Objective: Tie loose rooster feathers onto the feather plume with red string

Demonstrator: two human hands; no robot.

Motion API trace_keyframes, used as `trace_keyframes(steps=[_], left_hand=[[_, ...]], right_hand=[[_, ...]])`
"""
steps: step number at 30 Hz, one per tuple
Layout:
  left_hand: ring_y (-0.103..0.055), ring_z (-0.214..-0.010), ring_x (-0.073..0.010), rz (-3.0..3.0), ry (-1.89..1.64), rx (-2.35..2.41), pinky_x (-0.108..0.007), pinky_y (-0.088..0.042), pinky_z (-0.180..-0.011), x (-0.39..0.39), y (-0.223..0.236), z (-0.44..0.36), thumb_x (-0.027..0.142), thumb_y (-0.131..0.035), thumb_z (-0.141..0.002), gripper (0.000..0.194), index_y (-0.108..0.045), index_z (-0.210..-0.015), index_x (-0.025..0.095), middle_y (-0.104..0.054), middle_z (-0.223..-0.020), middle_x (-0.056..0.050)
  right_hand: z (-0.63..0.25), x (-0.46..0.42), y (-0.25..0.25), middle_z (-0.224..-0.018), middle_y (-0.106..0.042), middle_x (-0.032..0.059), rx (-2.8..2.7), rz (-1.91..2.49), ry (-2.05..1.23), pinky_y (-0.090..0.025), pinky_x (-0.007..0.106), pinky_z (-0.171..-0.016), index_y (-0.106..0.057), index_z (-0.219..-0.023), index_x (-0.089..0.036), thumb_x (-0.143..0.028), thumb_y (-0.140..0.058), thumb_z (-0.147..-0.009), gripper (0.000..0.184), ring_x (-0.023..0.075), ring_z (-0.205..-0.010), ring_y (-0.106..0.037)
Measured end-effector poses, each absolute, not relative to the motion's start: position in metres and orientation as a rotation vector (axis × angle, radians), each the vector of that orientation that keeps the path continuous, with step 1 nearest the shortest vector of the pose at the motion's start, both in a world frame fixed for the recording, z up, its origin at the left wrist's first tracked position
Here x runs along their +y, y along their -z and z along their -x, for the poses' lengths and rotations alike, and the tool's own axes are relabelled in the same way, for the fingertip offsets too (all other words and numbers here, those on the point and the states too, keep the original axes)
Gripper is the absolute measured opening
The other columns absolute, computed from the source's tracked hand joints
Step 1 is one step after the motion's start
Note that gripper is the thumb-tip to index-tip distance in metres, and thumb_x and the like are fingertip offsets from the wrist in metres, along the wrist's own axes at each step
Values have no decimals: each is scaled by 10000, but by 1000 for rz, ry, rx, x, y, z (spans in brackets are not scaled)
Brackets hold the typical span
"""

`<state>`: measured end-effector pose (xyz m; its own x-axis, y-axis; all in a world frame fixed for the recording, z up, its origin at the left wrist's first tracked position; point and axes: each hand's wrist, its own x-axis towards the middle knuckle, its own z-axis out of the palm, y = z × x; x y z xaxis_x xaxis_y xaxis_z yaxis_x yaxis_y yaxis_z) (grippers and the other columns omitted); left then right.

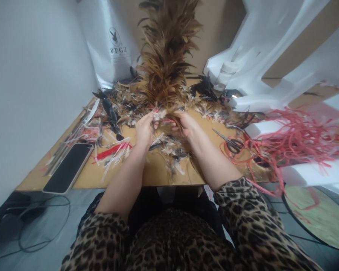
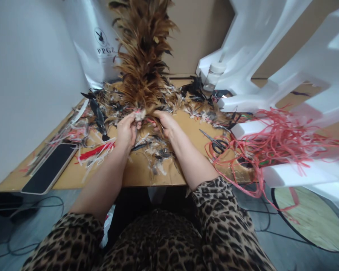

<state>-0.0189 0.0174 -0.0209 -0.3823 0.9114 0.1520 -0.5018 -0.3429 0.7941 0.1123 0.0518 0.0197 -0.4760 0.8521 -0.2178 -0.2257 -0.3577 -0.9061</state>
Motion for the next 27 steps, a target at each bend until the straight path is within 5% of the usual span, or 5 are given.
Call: trace_keyframes(steps=[12, 18, 22, 27], left_hand=[[-474, -511, -53, -943, -1833, 888, -179, -335, -471, 21, 33, 17, 296, -765, -637, 310, -731, -908, 149, -616, -608, -2], [-476, -520, -45, -880, -1850, 837, -166, -331, -464, 22, 32, 17, 270, -771, -646, 263, -725, -879, 156, -619, -619, -3], [-481, -525, -36, -745, -1873, 799, -162, -333, -460, 19, 23, 19, 224, -769, -651, 211, -717, -841, 150, -633, -675, -13], [-513, -571, -54, -750, -1886, 751, -171, -328, -461, 18, 22, 19, 251, -788, -621, 246, -721, -839, 160, -650, -722, -19]], right_hand=[[-110, 54, -24, -500, -516, -36, -993, 943, -1904, -173, 126, -312, -477, -675, -148, -276, -539, -802, 191, 19, -337, -328], [-111, 55, -21, -616, -602, -12, -974, 870, -1841, -229, 155, -333, -509, -769, -173, -501, -502, -832, 334, 32, -369, -354], [-106, 50, -7, -672, -602, -16, -1107, 855, -1672, -277, 173, -376, -531, -830, -199, -678, -477, -757, 488, 50, -430, -427], [-89, 39, 4, -667, -565, -51, -1235, 773, -1374, -370, 175, -490, -541, -811, -197, -523, -739, -582, 445, 57, -540, -478]])
